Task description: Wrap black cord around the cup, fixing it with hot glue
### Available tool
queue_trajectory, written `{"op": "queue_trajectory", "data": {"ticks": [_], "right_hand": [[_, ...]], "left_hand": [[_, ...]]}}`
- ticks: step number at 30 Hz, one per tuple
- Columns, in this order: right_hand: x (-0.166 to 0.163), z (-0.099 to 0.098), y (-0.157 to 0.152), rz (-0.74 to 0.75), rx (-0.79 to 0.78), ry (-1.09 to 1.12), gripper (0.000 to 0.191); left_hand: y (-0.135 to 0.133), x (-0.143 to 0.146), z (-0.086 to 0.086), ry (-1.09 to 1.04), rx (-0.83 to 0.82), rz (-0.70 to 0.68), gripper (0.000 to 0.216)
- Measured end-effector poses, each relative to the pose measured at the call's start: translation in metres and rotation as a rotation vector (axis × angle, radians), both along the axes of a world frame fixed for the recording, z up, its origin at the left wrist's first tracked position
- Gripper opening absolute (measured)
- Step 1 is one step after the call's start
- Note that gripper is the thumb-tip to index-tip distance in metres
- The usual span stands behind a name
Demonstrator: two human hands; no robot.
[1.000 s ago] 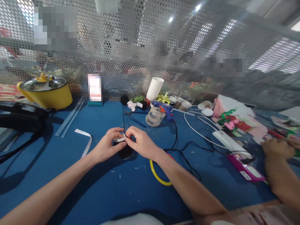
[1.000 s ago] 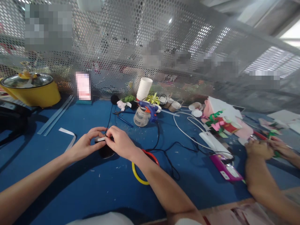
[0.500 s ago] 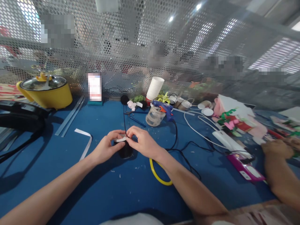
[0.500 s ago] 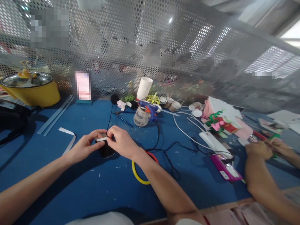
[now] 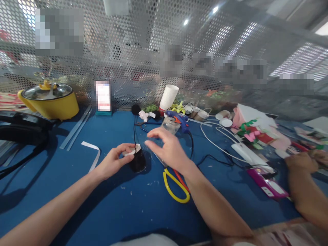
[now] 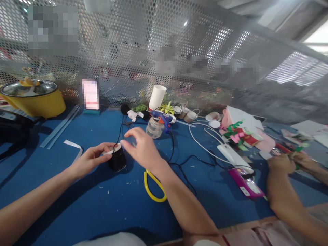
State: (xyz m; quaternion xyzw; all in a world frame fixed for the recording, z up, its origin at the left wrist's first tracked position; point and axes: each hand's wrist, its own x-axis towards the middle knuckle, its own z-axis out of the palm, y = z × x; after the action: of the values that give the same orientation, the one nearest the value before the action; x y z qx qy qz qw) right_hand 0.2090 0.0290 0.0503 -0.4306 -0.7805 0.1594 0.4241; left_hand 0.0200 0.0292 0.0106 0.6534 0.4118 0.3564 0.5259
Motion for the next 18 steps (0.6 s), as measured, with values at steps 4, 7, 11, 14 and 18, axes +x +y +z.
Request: {"op": "queue_trajectory", "data": {"ticks": [4,7,11,14,18], "right_hand": [[0.036,0.022,0.003,-0.352,0.094,0.15,0.011],[0.065,0.026,0.015,-0.677,0.14,0.179,0.016],[0.093,0.015,0.036,-0.861,-0.047,0.038,0.022],[0.098,0.005,0.046,-0.78,-0.256,0.079,0.028],[0.093,-0.002,0.049,-0.536,-0.517,0.412,0.029]], "left_hand": [[0.002,-0.001,-0.005,-0.067,-0.049,-0.003,0.017],[0.003,-0.003,-0.006,-0.024,-0.014,-0.018,0.016],[0.004,-0.007,-0.003,0.088,0.066,-0.047,0.017],[0.005,-0.008,0.001,0.145,0.089,-0.06,0.019],[0.004,-0.008,0.004,0.165,0.08,-0.072,0.019]]}}
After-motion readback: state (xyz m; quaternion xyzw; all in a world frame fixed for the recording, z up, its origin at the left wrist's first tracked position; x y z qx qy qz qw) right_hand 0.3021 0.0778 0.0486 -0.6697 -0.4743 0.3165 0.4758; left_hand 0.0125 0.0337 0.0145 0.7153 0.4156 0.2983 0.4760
